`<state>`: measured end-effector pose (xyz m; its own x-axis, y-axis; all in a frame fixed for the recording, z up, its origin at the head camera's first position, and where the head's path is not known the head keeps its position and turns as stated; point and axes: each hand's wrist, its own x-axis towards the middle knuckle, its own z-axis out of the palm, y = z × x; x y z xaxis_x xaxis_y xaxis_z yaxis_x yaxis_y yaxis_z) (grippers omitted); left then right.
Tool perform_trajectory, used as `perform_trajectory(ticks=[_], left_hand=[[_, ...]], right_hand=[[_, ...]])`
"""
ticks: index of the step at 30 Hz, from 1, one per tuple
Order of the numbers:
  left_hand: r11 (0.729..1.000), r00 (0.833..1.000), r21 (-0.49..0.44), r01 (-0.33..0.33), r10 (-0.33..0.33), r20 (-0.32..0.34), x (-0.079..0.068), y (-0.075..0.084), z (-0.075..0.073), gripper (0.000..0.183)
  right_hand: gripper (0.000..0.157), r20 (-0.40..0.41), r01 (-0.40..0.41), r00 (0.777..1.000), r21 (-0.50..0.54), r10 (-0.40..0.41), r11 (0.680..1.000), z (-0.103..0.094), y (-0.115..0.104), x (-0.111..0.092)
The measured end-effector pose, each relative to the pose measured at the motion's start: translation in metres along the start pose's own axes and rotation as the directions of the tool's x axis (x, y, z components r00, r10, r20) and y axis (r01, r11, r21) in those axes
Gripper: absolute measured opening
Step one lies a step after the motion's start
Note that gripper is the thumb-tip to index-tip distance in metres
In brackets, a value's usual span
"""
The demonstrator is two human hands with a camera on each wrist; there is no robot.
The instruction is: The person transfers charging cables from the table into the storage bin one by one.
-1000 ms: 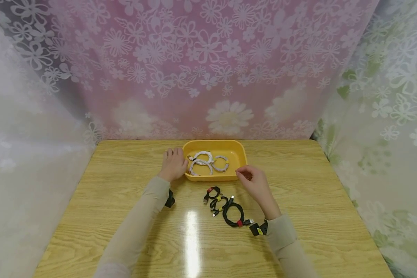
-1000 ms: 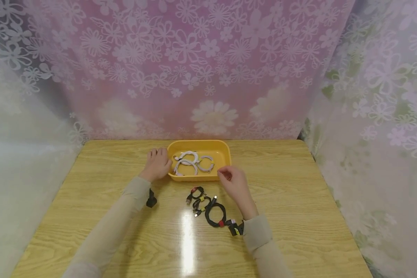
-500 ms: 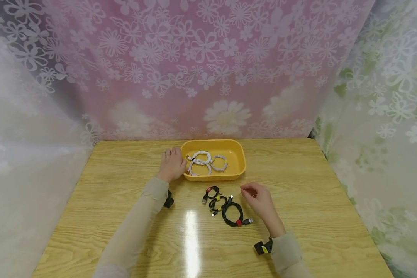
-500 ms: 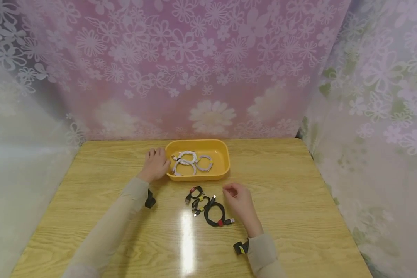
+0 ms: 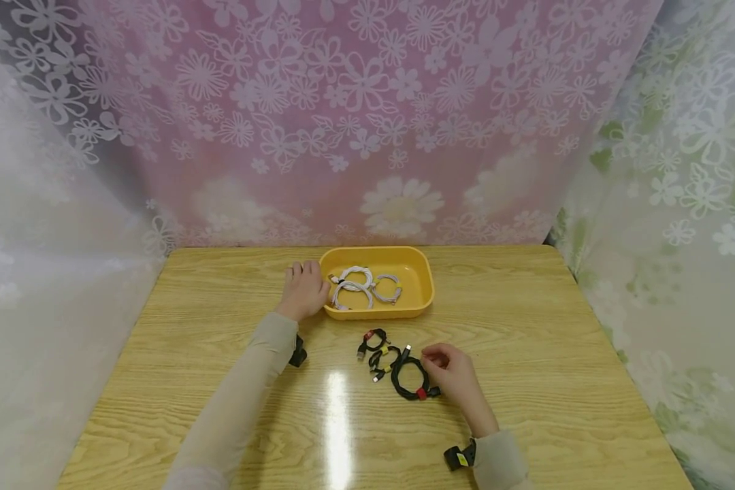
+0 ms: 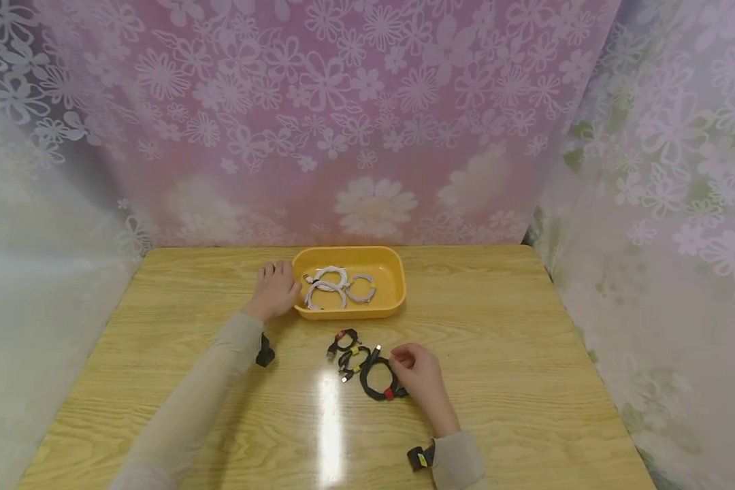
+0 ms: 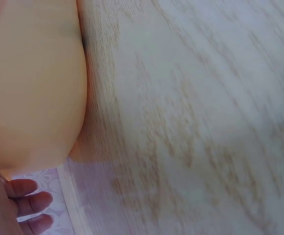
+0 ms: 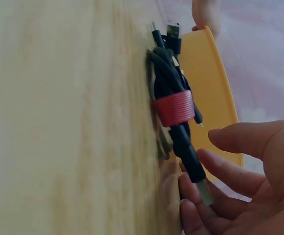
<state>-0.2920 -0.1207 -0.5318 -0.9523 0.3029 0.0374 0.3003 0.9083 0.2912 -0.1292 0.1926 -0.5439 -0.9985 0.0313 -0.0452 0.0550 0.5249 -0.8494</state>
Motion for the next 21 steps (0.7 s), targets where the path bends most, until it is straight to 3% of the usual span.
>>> perform_trajectory(ticks=[10, 21], left_hand=[[1.0, 1.0, 0.01, 0.007, -0.007, 0.012, -0.001, 0.002, -0.001, 0.019], [1.0, 1.0, 0.016, 0.002, -0.002, -0.009, -0.001, 0.002, -0.002, 0.018]], right_hand=[[0.019, -0.015, -0.051, 0.999, -0.019, 0.051, 0.999, 0.008, 0.002, -0.01], [0.017, -0.076, 0.017, 0.997, -0.051, -0.021, 0.999, 0.013, 0.008, -0.013]])
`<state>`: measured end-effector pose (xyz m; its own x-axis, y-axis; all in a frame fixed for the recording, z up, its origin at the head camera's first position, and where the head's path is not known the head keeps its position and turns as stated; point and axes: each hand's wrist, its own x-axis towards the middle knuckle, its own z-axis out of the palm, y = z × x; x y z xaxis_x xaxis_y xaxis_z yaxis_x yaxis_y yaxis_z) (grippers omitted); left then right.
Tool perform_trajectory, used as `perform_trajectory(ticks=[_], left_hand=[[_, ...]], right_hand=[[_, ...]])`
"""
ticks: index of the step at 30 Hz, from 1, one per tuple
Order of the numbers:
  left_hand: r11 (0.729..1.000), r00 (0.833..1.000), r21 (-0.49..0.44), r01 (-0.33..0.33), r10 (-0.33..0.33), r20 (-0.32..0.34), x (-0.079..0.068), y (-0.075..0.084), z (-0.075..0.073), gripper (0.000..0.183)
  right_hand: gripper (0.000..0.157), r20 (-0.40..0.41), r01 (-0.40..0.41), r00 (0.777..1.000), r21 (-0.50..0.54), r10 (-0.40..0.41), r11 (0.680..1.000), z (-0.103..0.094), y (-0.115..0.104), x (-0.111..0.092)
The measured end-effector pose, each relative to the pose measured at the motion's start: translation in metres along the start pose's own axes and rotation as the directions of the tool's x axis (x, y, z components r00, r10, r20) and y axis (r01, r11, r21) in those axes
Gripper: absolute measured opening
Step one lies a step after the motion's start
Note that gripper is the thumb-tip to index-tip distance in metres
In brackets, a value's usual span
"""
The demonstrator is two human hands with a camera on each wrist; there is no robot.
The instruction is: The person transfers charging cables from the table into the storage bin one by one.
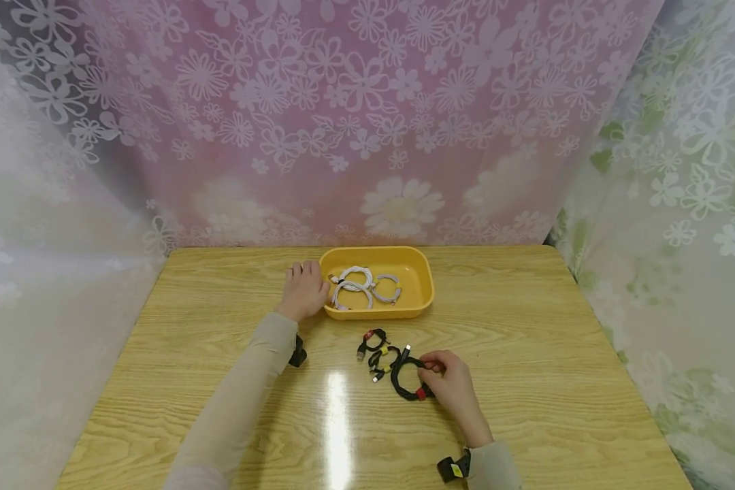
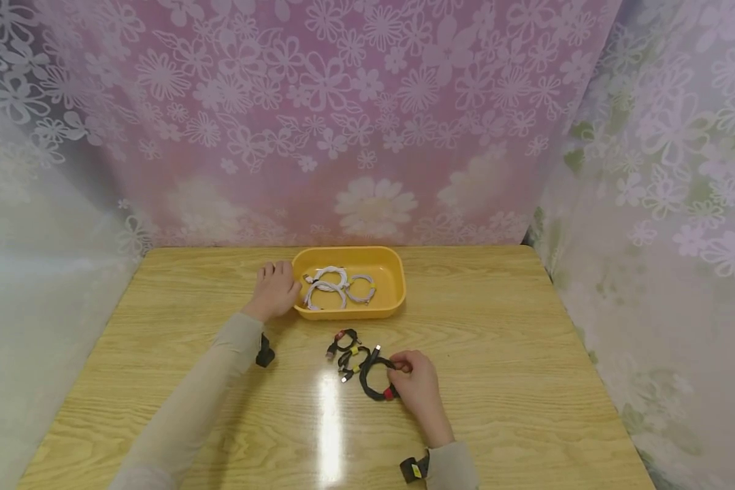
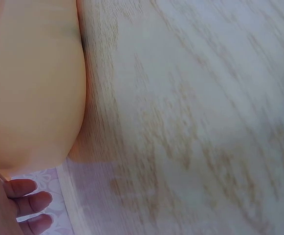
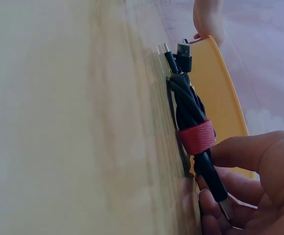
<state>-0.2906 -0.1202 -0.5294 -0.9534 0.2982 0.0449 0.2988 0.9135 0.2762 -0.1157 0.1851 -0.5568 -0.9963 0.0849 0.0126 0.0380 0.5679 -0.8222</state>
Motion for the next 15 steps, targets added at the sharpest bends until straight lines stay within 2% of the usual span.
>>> perform_trajectory(ticks=[4, 11, 15], left_hand=[[1.0, 1.0, -0.002, -0.001, 0.001, -0.007, -0.0003, 0.0, -0.0002, 0.018], [1.0, 1.0, 0.001, -0.012, 0.012, -0.009, 0.0001, -0.0008, 0.0007, 0.018], [1.0, 1.0, 0.002, -0.01, 0.01, -0.003, 0.0008, -0.0014, 0.0018, 0.018]], right_hand=[[0.015, -0.017, 0.018, 1.0, -0.018, -0.018, 1.0, 0.0018, 0.001, 0.0011], [0.007, -0.014, -0.053, 0.999, -0.032, 0.052, 0.998, 0.0033, -0.0005, 0.0037], [0.005, -0.016, -0.066, 0.998, -0.036, 0.065, 0.997, 0.0029, -0.002, 0.0034]])
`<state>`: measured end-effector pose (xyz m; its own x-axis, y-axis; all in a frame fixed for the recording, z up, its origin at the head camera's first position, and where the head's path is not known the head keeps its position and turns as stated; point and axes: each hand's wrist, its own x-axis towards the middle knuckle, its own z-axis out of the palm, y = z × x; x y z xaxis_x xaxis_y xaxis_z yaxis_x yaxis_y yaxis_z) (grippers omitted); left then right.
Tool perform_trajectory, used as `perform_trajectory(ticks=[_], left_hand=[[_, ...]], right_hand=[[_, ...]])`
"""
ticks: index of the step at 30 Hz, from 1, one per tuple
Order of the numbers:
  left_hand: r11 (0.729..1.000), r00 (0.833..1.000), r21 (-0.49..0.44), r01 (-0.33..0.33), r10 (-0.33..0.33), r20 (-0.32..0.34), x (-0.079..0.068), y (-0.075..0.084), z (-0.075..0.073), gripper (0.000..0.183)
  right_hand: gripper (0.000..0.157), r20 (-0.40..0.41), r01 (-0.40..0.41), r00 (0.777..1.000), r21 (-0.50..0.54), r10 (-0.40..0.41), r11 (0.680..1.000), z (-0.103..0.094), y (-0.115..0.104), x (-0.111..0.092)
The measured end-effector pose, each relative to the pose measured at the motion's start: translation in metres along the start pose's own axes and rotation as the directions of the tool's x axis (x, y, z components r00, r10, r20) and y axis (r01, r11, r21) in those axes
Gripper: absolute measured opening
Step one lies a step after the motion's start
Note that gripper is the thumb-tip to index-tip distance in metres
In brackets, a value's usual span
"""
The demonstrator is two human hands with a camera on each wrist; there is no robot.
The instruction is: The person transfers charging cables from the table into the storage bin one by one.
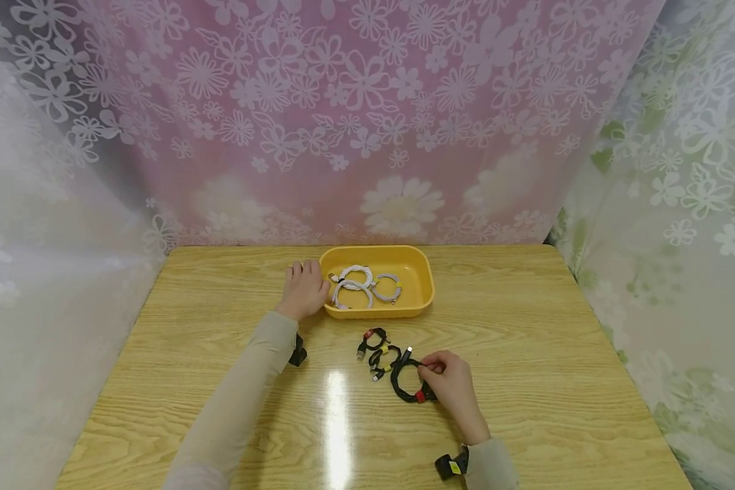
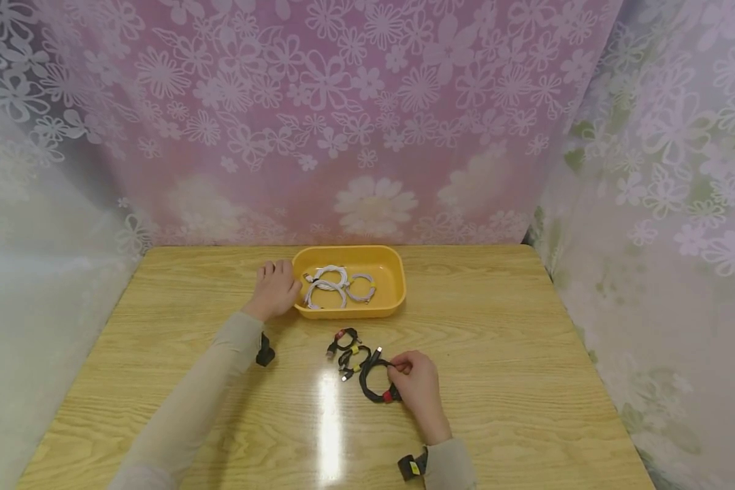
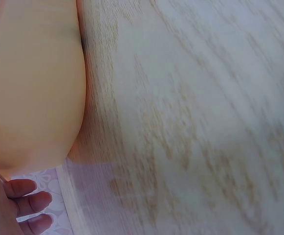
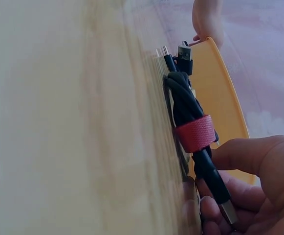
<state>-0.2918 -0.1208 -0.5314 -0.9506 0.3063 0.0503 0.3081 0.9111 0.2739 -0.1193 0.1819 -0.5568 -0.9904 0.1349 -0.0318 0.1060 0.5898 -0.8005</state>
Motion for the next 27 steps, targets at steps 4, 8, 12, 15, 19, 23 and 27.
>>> perform_trajectory(ticks=[4, 8, 12, 15, 19, 23, 27], left_hand=[[1.0, 1.0, 0.001, 0.005, -0.005, 0.01, -0.0001, 0.0, -0.0002, 0.019], [1.0, 1.0, 0.0, 0.008, -0.008, 0.015, -0.0007, 0.0005, -0.0013, 0.019], [1.0, 1.0, 0.001, 0.015, -0.015, 0.017, -0.0012, 0.0017, -0.0022, 0.018], [1.0, 1.0, 0.003, 0.018, -0.018, 0.017, -0.0016, 0.0025, -0.0029, 0.018], [1.0, 1.0, 0.006, 0.017, -0.017, 0.016, -0.002, 0.003, -0.0038, 0.017], [1.0, 1.0, 0.0, 0.015, -0.015, 0.013, -0.0021, 0.0029, -0.0034, 0.017], [1.0, 1.0, -0.007, 0.008, -0.008, 0.003, -0.0019, 0.0022, -0.0023, 0.017]], right_hand=[[0.005, -0.006, 0.009, 1.0, 0.002, -0.009, 1.0, -0.0008, -0.0006, -0.0018], [0.004, 0.008, 0.003, 1.0, 0.026, -0.003, 1.0, -0.0033, -0.0013, -0.0024], [0.005, 0.039, -0.012, 0.999, 0.051, 0.01, 0.999, -0.0068, -0.0027, -0.0027], [0.006, 0.053, -0.021, 0.998, 0.055, 0.018, 0.998, -0.0086, -0.0026, -0.0022], [0.008, 0.054, -0.033, 0.998, 0.06, 0.03, 0.998, -0.0089, -0.0002, -0.0013], [0.008, 0.057, -0.028, 0.998, 0.07, 0.024, 0.997, -0.0089, 0.0017, -0.0013], [0.008, 0.054, -0.015, 0.998, 0.059, 0.012, 0.998, -0.0087, 0.0024, -0.001]])
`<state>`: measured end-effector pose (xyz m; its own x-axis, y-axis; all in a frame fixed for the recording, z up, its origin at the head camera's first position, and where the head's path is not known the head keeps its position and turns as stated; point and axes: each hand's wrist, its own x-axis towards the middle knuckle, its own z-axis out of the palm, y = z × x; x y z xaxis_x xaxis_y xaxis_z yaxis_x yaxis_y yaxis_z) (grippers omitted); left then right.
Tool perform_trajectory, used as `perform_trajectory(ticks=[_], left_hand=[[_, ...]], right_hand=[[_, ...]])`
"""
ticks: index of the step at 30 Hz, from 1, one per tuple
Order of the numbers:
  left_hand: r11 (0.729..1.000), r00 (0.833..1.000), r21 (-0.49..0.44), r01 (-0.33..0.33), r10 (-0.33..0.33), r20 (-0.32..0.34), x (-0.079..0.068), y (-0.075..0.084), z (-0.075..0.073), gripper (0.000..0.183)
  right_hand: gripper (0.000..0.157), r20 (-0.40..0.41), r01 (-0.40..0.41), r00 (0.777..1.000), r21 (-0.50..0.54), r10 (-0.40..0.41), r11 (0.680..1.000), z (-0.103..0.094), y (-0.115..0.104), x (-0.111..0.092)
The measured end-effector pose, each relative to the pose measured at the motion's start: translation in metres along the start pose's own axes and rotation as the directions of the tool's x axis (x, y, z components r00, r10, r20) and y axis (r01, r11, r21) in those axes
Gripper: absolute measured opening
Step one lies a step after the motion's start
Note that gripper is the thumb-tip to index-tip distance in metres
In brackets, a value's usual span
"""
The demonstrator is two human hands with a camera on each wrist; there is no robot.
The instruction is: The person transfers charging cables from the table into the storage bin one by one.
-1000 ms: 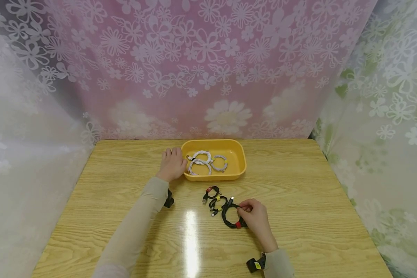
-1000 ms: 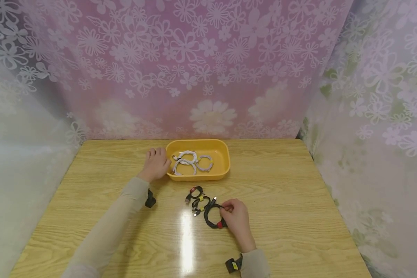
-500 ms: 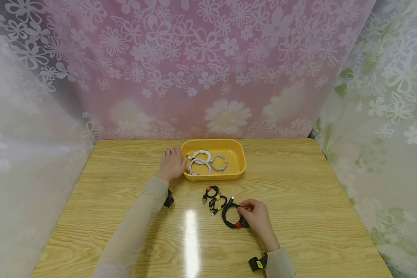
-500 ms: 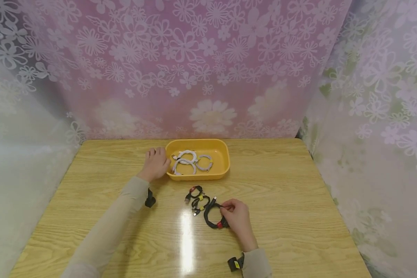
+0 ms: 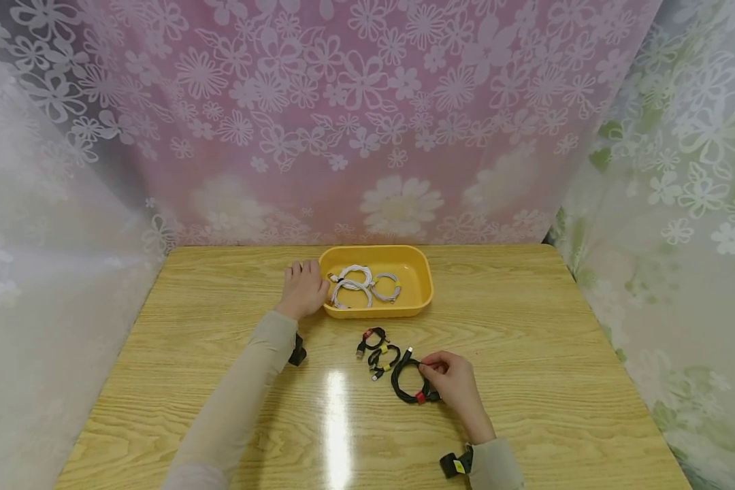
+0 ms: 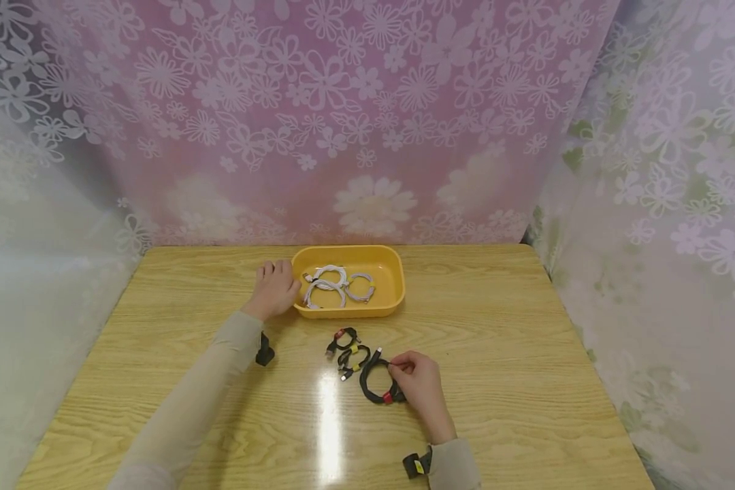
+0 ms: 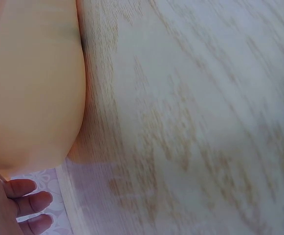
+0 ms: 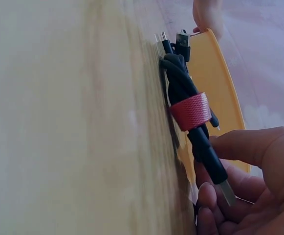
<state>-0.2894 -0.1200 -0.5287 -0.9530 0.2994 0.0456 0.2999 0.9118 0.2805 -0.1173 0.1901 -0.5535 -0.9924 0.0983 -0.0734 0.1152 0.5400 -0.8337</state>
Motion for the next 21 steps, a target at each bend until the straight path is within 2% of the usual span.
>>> perform_trajectory(ticks=[7, 11, 21], left_hand=[[1.0, 1.0, -0.004, -0.005, 0.005, -0.002, 0.001, -0.0016, 0.0016, 0.017], [1.0, 1.0, 0.001, 0.0, 0.0, 0.007, 0.0013, -0.0019, 0.0018, 0.017], [1.0, 1.0, -0.002, 0.007, -0.006, 0.017, 0.0013, -0.0013, 0.0017, 0.018]], right_hand=[[0.008, -0.003, 0.055, 0.998, -0.036, -0.055, 0.998, 0.0003, -0.0019, -0.0017], [0.006, 0.001, 0.047, 0.999, -0.036, -0.047, 0.998, 0.0007, -0.0022, -0.0022], [0.005, 0.011, 0.03, 1.0, -0.117, -0.029, 0.993, 0.0041, -0.0028, 0.0017]])
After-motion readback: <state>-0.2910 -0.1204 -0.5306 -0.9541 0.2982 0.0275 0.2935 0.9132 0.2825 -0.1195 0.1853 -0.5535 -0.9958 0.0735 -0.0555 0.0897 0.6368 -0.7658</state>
